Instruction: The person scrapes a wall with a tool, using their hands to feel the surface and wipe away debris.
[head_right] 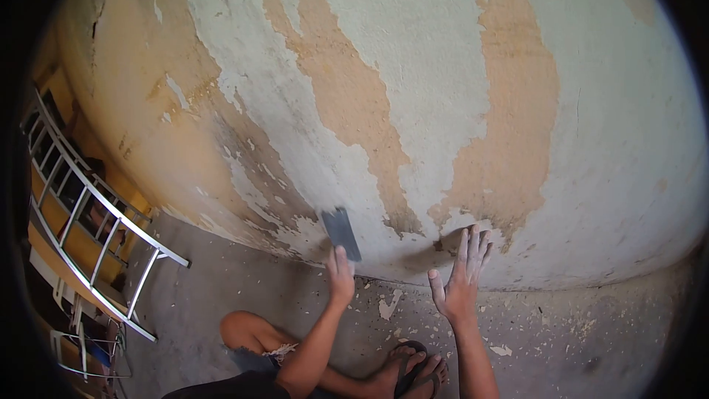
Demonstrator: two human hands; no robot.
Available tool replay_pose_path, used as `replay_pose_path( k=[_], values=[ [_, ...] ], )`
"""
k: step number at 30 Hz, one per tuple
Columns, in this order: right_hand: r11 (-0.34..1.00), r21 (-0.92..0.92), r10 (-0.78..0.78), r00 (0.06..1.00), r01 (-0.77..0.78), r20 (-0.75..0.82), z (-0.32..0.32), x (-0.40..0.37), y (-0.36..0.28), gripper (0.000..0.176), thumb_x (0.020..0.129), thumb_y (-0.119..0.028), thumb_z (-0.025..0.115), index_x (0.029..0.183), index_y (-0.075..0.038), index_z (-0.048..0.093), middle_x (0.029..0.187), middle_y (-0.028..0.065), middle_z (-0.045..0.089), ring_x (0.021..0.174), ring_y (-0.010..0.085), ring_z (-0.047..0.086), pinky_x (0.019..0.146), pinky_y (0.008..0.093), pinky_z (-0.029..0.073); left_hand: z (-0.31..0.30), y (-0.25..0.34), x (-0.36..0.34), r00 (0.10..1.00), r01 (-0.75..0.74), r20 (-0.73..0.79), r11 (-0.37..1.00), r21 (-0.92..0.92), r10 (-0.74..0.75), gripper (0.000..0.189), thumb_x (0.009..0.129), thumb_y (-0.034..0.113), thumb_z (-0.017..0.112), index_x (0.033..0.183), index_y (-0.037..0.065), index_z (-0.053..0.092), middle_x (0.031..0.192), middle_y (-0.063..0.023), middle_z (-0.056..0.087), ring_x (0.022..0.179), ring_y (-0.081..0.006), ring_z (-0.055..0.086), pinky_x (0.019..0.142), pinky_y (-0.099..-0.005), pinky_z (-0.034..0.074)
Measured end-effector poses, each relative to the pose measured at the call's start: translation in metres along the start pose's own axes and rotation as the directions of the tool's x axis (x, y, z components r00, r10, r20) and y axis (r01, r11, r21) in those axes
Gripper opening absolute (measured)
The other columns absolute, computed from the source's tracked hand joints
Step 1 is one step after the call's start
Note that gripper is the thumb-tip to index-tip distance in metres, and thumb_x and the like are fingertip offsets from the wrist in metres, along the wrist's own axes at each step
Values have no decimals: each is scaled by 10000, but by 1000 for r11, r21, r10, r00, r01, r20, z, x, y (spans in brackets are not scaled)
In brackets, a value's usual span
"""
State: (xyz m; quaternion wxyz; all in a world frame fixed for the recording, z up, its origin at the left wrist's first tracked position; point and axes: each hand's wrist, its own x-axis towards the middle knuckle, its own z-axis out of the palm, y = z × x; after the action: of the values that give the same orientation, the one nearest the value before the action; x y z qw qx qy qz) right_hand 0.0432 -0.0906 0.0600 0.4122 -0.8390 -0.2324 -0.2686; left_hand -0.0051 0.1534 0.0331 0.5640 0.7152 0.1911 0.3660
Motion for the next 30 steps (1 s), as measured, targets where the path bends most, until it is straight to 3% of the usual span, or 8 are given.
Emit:
replay_pose_path(
  k=[11, 16, 18, 20, 22, 25, 28, 30],
  values=[
    [1000, 1, -21, 1000, 21, -22, 4, 4, 1, 871, 964, -563, 462, 1558, 11, 184, 1627, 243, 145, 1510, 441, 57, 1198, 579, 5, -1, 25, 31, 995, 1, -102, 998, -58, -7, 438, 1071, 346, 396, 938, -51, 522, 743, -84, 495, 671, -178, 441, 587, -353, 383],
    [999, 13, -30, 999, 31, -29, -1, 3, 1, 870, 946, -538, 507, 1559, 0, 200, 1629, 221, 163, 1516, 421, 62, 1201, 571, -2, -13, -56, -43, 993, 114, 18, 993, 2, -114, 457, 1069, 352, 387, 1091, -67, 571, 844, -114, 587, 718, -183, 496, 633, -346, 424],
    [1000, 15, -25, 999, 26, -27, -2, 3, 3, 870, 944, -536, 512, 1560, -5, 203, 1631, 215, 163, 1517, 421, 61, 1201, 571, 1, -27, -68, -44, 959, 273, 69, 961, 34, -275, 461, 1059, 440, 435, 1200, 23, 569, 830, 41, 472, 674, -61, 403, 575, -218, 340],
    [999, 23, -33, 999, 33, -31, -1, 4, 1, 870, 941, -535, 517, 1562, -11, 204, 1633, 214, 158, 1517, 423, 56, 1199, 574, 1, -28, -77, -20, 986, 166, 28, 986, 20, -166, 466, 1058, 447, 430, 1225, 34, 566, 805, 47, 460, 637, -67, 380, 544, -219, 320],
    [999, 27, -28, 999, 29, -27, 0, 4, 0, 869, 942, -535, 516, 1562, -13, 204, 1634, 212, 156, 1516, 425, 55, 1199, 577, 2, -23, -40, 5, 959, 274, -52, 960, -62, -278, 528, 1069, 414, 388, 1284, -49, 524, 1118, -92, 587, 909, -142, 526, 735, -313, 438],
    [1000, 16, -20, 999, 21, -27, 1, 2, 2, 864, 943, -532, 516, 1563, -16, 206, 1635, 210, 155, 1515, 429, 55, 1198, 580, 5, -22, -32, 8, 954, 280, -79, 954, -108, -289, 526, 1068, 416, 396, 1308, -41, 499, 1161, -78, 547, 950, -148, 503, 751, -312, 438],
    [1000, 6, -22, 999, 22, -32, 1, 1, 1, 862, 944, -535, 513, 1562, -15, 209, 1635, 210, 154, 1514, 432, 58, 1199, 580, 11, -32, -92, -25, 956, 273, -79, 956, -104, -281, 448, 1049, 461, 445, 1274, 90, 559, 811, 74, 446, 645, -55, 357, 515, -225, 284],
    [1000, -9, -29, 999, 29, -35, 0, 6, 3, 863, 945, -538, 510, 1562, -14, 210, 1635, 211, 154, 1514, 433, 60, 1199, 579, 15, -33, -89, -28, 954, 280, -71, 952, -122, -290, 435, 1057, 442, 430, 1197, 50, 558, 831, 37, 457, 687, -84, 386, 571, -252, 338]
  ],
)
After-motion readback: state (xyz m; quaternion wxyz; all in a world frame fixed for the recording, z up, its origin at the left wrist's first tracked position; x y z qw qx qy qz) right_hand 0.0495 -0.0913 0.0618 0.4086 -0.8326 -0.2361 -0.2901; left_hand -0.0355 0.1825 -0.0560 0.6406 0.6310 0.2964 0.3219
